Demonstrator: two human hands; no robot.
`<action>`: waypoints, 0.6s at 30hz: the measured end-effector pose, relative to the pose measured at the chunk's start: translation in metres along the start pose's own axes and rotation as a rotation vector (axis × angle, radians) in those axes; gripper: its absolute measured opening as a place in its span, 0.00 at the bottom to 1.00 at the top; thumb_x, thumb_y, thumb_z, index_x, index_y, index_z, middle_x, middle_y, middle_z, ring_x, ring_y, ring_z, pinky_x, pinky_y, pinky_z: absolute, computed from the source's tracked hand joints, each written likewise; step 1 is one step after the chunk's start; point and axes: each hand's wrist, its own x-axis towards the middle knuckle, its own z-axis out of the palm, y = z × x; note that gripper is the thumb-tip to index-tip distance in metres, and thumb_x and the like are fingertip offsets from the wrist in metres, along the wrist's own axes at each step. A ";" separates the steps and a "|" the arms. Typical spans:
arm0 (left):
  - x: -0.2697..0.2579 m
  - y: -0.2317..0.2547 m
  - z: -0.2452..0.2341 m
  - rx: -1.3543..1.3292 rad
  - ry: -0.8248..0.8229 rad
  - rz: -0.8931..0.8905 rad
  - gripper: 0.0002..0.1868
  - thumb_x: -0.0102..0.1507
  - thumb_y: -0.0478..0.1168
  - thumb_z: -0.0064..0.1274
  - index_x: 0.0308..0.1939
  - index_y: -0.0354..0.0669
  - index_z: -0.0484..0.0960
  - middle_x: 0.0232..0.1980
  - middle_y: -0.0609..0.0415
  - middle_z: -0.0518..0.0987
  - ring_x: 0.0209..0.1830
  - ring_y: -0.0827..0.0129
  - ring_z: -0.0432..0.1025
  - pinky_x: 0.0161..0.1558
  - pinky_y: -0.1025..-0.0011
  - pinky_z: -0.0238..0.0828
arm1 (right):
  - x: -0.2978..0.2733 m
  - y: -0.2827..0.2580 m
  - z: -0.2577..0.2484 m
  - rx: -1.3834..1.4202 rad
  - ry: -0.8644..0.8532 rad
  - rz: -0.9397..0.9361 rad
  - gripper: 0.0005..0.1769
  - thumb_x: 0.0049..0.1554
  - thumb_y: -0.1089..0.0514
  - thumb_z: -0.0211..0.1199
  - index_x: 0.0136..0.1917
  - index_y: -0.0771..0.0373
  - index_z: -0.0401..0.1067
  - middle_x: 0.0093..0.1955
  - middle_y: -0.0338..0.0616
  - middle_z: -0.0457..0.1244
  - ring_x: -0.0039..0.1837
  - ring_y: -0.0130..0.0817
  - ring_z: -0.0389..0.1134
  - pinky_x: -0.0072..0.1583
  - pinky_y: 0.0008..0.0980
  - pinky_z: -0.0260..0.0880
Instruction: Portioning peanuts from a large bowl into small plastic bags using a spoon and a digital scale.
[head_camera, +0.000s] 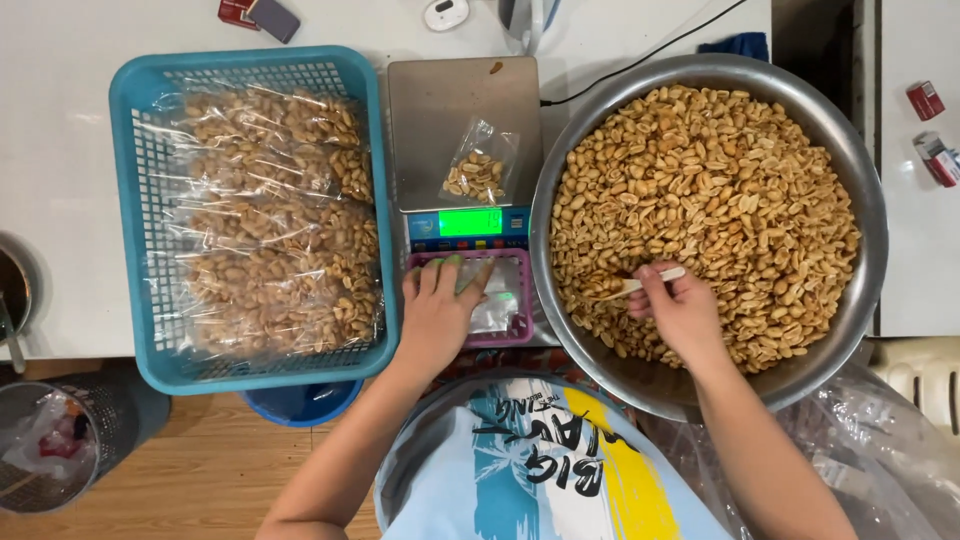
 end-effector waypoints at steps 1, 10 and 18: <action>0.002 0.003 -0.005 0.076 0.021 0.000 0.12 0.68 0.52 0.48 0.52 0.61 0.82 0.47 0.52 0.75 0.56 0.52 0.69 0.55 0.48 0.60 | 0.000 0.004 0.001 0.017 0.012 0.028 0.12 0.69 0.59 0.57 0.52 0.73 0.72 0.39 0.64 0.68 0.37 0.41 0.73 0.41 0.38 0.81; 0.007 -0.017 0.004 -0.635 0.105 -0.354 0.09 0.69 0.39 0.52 0.33 0.48 0.80 0.29 0.58 0.76 0.33 0.56 0.75 0.42 0.63 0.73 | 0.000 -0.006 0.010 0.163 -0.041 -0.065 0.12 0.70 0.61 0.52 0.59 0.72 0.71 0.45 0.62 0.68 0.46 0.43 0.74 0.51 0.42 0.81; 0.000 -0.001 0.003 -0.796 0.037 -0.421 0.08 0.67 0.38 0.56 0.32 0.46 0.81 0.26 0.55 0.78 0.32 0.56 0.77 0.41 0.65 0.74 | -0.009 0.001 0.000 0.081 -0.016 -0.070 0.11 0.69 0.62 0.55 0.57 0.72 0.73 0.44 0.63 0.68 0.44 0.44 0.74 0.49 0.44 0.80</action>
